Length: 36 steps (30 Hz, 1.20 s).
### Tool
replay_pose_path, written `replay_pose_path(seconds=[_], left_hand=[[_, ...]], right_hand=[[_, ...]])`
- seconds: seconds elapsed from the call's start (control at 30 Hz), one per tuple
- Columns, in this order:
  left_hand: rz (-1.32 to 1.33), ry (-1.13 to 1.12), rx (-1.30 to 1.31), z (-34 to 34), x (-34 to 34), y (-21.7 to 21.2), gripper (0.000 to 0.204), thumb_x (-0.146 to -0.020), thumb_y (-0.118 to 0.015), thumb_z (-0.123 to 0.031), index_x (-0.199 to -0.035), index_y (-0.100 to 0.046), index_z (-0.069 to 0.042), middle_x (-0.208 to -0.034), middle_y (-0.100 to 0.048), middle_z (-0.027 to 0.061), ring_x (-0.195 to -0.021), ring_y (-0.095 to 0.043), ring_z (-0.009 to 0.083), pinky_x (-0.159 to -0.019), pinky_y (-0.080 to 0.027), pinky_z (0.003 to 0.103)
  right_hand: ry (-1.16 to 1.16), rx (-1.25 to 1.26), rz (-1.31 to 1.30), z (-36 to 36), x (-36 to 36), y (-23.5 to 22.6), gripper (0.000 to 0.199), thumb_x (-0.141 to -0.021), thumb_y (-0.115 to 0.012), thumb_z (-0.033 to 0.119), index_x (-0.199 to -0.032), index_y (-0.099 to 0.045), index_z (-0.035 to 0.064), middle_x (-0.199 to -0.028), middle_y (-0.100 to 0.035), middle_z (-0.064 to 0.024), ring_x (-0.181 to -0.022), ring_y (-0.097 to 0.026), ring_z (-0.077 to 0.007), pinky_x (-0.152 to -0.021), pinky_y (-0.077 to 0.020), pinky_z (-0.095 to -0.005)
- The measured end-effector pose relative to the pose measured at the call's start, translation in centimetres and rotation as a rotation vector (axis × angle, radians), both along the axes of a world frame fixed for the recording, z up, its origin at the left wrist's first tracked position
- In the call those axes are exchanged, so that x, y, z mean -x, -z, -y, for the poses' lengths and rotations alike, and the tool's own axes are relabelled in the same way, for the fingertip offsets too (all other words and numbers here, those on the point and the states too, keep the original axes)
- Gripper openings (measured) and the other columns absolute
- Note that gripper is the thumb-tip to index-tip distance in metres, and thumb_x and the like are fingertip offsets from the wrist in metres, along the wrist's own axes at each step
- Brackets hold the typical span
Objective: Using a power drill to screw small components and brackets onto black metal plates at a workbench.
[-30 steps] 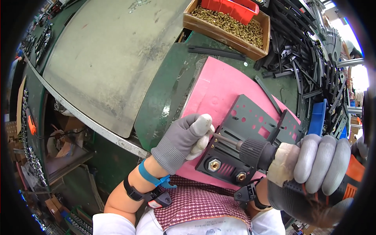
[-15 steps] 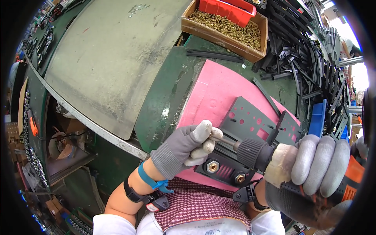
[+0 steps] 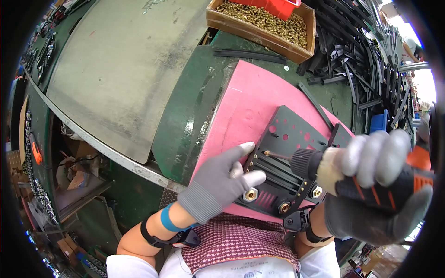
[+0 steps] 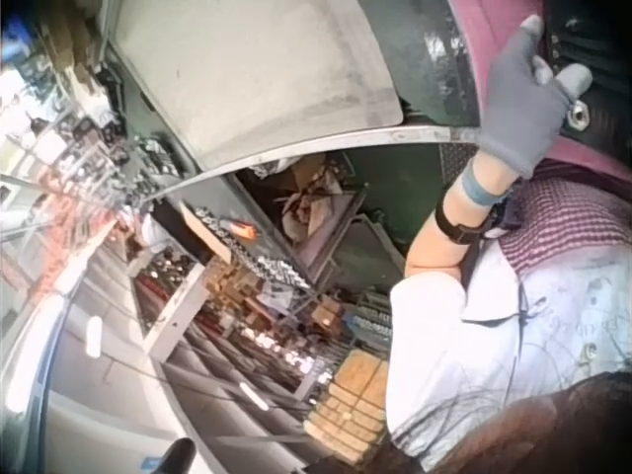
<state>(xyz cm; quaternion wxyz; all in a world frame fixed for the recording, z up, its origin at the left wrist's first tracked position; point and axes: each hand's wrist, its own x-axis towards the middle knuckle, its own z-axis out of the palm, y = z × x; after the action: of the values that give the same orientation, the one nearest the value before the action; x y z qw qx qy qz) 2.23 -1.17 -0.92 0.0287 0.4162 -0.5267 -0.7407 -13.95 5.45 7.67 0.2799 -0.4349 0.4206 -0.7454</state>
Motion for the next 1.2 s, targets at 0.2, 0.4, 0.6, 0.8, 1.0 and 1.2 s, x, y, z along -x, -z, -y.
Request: replay_pose_path(seconds=[0.2, 0.4, 0.6, 0.8, 1.0, 1.2], left_hand=[[0.017, -0.027, 0.114, -0.5, 0.3, 0.5, 0.049, -0.084, -0.063, -0.009, -0.131, -0.053, 0.002, -0.067, -0.039, -0.0023, -0.063, -0.040, 0.0046, -0.060, -0.039, 0.021], [-0.018, -0.018, 0.129, -0.4, 0.3, 0.9, 0.048, -0.085, -0.061, -0.010, -0.131, -0.053, 0.002, -0.067, -0.040, -0.0016, -0.063, -0.041, 0.0053, -0.060, -0.039, 0.022], [-0.062, -0.061, 0.092, -0.5, 0.3, 1.3, 0.048, -0.085, -0.061, -0.009, -0.131, -0.053, 0.001, -0.067, -0.041, -0.0033, -0.065, -0.040, 0.0045, -0.061, -0.039, 0.021], [-0.158, -0.065, 0.147, -0.5, 0.2, 2.0, 0.048, -0.087, -0.059, -0.009, -0.132, -0.049, 0.005, -0.082, -0.059, 0.0084, -0.076, -0.054, 0.0106, -0.070, -0.046, 0.028], [-0.149, -0.064, 0.158, -0.4, 0.4, 1.4, 0.046, -0.086, -0.058, -0.008, -0.130, -0.050, 0.006, -0.087, -0.063, 0.0174, -0.081, -0.061, 0.0168, -0.074, -0.048, 0.032], [-0.089, -0.051, 0.248, 0.3, 0.2, -2.6, 0.046, -0.084, -0.063, -0.005, -0.129, -0.056, -0.003, -0.065, -0.038, -0.0019, -0.060, -0.041, 0.0058, -0.058, -0.039, 0.021]], right_hand=[[0.005, 0.007, -0.040, 1.8, -0.4, 1.4, 0.046, -0.098, -0.038, 0.042, -0.125, -0.045, 0.0050, -0.074, -0.041, -0.0035, -0.058, -0.042, -0.0122, -0.060, -0.0434, -0.0311], [-0.214, 0.009, -0.137, 2.8, 0.7, 1.8, 0.049, -0.099, -0.036, 0.037, -0.135, -0.037, 0.0037, -0.070, -0.041, -0.0026, -0.055, -0.041, -0.0117, -0.056, -0.0424, -0.0314], [-0.036, -0.034, -0.053, 2.9, -0.1, 2.0, 0.055, -0.095, -0.045, 0.039, -0.136, -0.036, 0.0019, -0.068, -0.044, -0.0026, -0.052, -0.043, -0.0114, -0.052, -0.0411, -0.0305], [-0.258, -0.046, -0.139, 3.5, 1.0, 2.5, 0.057, -0.095, -0.046, 0.037, -0.140, -0.033, 0.0049, -0.072, -0.049, -0.0041, -0.054, -0.046, -0.0135, -0.055, -0.0438, -0.0335], [-0.236, -0.089, -0.140, 2.2, 0.0, 1.6, 0.062, -0.095, -0.048, 0.037, -0.144, -0.025, 0.0049, -0.075, -0.050, -0.0055, -0.056, -0.047, -0.0150, -0.059, -0.0444, -0.0337], [-0.220, 0.184, -0.044, -0.4, 1.1, 0.6, 0.034, -0.088, -0.069, 0.030, -0.093, -0.058, -0.0022, -0.089, -0.060, -0.0100, -0.071, -0.059, -0.0226, -0.069, -0.0521, -0.0371]])
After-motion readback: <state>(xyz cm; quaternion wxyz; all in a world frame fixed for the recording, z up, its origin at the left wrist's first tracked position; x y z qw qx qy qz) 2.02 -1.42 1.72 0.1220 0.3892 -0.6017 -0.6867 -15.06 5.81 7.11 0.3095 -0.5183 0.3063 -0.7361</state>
